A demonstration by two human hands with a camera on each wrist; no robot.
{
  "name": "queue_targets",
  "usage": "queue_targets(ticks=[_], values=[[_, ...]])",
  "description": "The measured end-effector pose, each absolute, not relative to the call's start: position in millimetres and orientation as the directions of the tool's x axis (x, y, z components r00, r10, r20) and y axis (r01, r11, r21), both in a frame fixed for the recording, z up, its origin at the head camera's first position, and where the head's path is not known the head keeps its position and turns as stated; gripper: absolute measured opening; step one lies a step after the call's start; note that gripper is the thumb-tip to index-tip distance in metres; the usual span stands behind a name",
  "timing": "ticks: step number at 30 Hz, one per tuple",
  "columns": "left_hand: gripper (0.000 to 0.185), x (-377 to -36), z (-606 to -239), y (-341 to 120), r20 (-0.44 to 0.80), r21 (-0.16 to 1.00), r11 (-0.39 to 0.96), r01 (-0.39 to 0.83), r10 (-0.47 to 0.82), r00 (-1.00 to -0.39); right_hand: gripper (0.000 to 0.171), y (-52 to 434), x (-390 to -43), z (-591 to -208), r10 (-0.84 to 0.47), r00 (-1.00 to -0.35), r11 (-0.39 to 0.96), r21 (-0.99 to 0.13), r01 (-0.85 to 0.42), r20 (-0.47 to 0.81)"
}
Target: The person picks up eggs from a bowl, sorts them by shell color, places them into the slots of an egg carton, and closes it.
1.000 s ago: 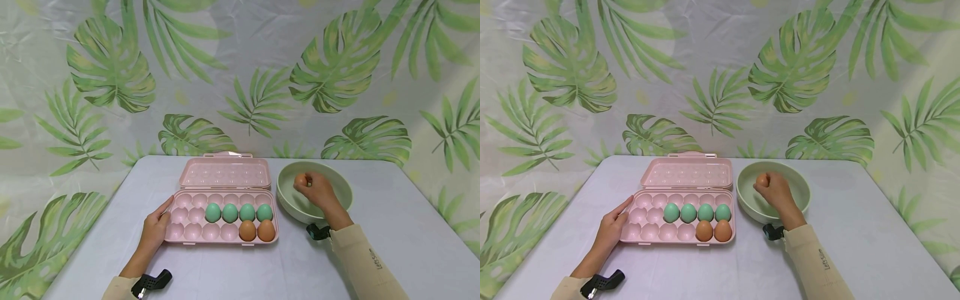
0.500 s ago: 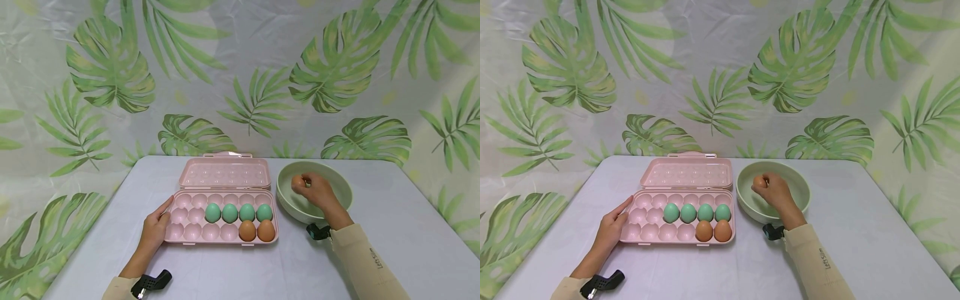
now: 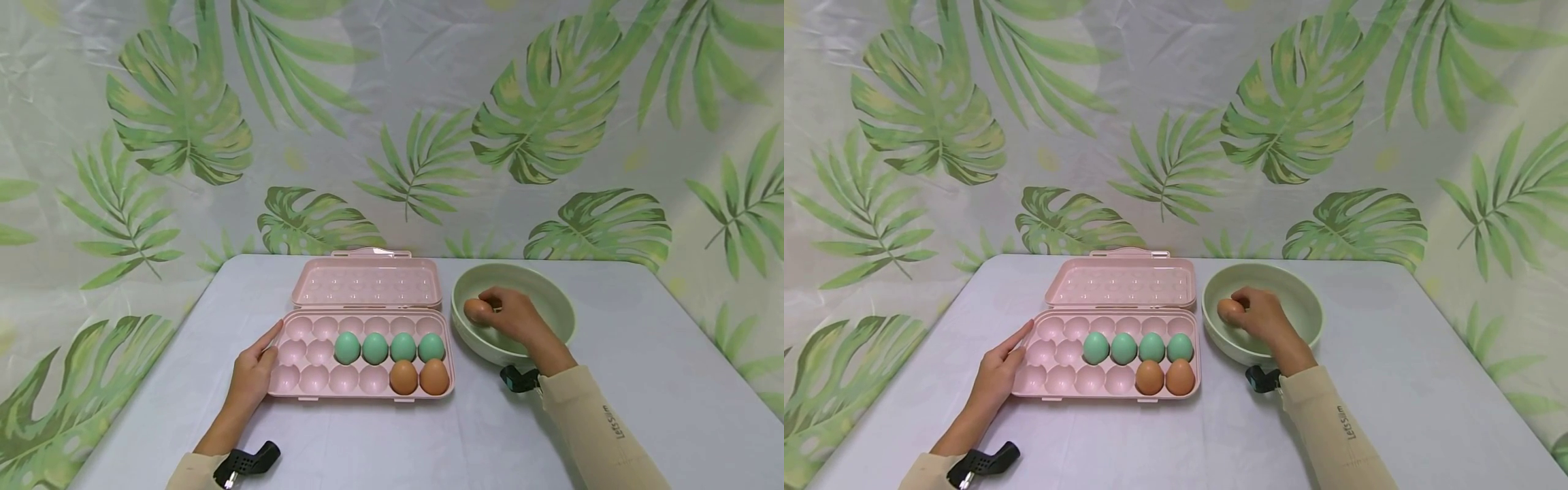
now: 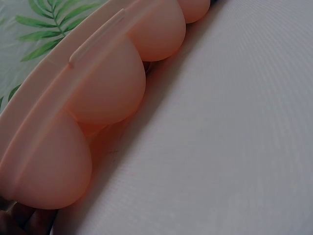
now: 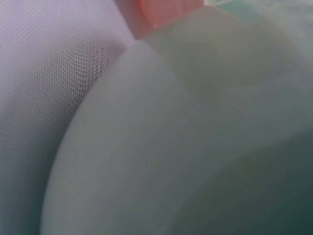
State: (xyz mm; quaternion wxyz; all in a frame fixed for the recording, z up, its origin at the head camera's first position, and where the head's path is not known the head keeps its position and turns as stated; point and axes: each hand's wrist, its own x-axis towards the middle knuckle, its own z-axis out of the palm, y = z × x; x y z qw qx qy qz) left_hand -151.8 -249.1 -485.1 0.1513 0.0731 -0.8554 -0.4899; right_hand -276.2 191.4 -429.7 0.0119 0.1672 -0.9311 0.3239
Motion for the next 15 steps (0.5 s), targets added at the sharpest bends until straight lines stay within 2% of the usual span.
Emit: queue_targets(ticks=[10, 15], values=[[0.045, -152.2, -486.0, -250.0, 0.192, 0.866, 0.499, 0.033, -0.27, -0.943, 0.04, 189.5, -276.0, -430.4, -0.35, -0.93, 0.746, -0.568, -0.348, 0.11], [0.045, -153.0, -486.6, -250.6, 0.196, 0.861, 0.508, 0.035, -0.267, -0.943, 0.039, 188.5, -275.6, -430.7, -0.38, -0.914, 0.74, -0.547, -0.391, 0.14]])
